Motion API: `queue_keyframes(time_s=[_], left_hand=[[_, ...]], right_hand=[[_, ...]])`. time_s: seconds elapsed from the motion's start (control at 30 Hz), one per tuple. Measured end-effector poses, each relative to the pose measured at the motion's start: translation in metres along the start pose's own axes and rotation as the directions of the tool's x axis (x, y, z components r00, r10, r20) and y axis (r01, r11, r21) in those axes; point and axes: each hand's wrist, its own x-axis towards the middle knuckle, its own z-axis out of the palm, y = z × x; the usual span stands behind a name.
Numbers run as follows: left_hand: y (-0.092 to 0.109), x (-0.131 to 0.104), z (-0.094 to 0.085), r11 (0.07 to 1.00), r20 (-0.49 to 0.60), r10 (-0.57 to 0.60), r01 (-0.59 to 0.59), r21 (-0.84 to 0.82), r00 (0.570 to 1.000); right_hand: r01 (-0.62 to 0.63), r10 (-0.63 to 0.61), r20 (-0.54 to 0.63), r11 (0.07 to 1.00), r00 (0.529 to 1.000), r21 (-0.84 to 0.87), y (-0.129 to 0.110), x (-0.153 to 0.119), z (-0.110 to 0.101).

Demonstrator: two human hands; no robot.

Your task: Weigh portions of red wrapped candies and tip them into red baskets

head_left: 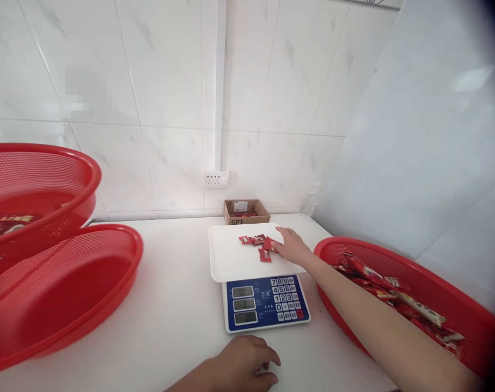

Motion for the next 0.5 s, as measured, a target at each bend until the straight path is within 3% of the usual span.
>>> queue_keyframes(time_s=[0.07,0.13,0.3,0.5], left_hand=[[-0.001,0.001,0.002,1.0,0.001,0.005,-0.005,0.003,1.0],[-0.002,0.002,0.004,1.0,0.0,0.011,-0.011,0.005,1.0],[-0.003,0.002,0.004,1.0,0.01,0.006,-0.006,-0.004,1.0],[-0.008,0.003,0.006,1.0,0.031,0.021,-0.021,0.008,0.999]], right_hand=[[0.064,-0.065,0.003,0.986,0.998,-0.155,-0.004,-0.002,0.004],[0.133,-0.12,0.079,0.971,0.99,-0.196,-0.013,-0.004,0.011],[0.264,-0.223,0.233,0.951,0.947,-0.164,-0.04,-0.007,0.034],[0.412,-0.399,0.23,0.911,0.888,-0.008,-0.053,-0.012,0.036]])
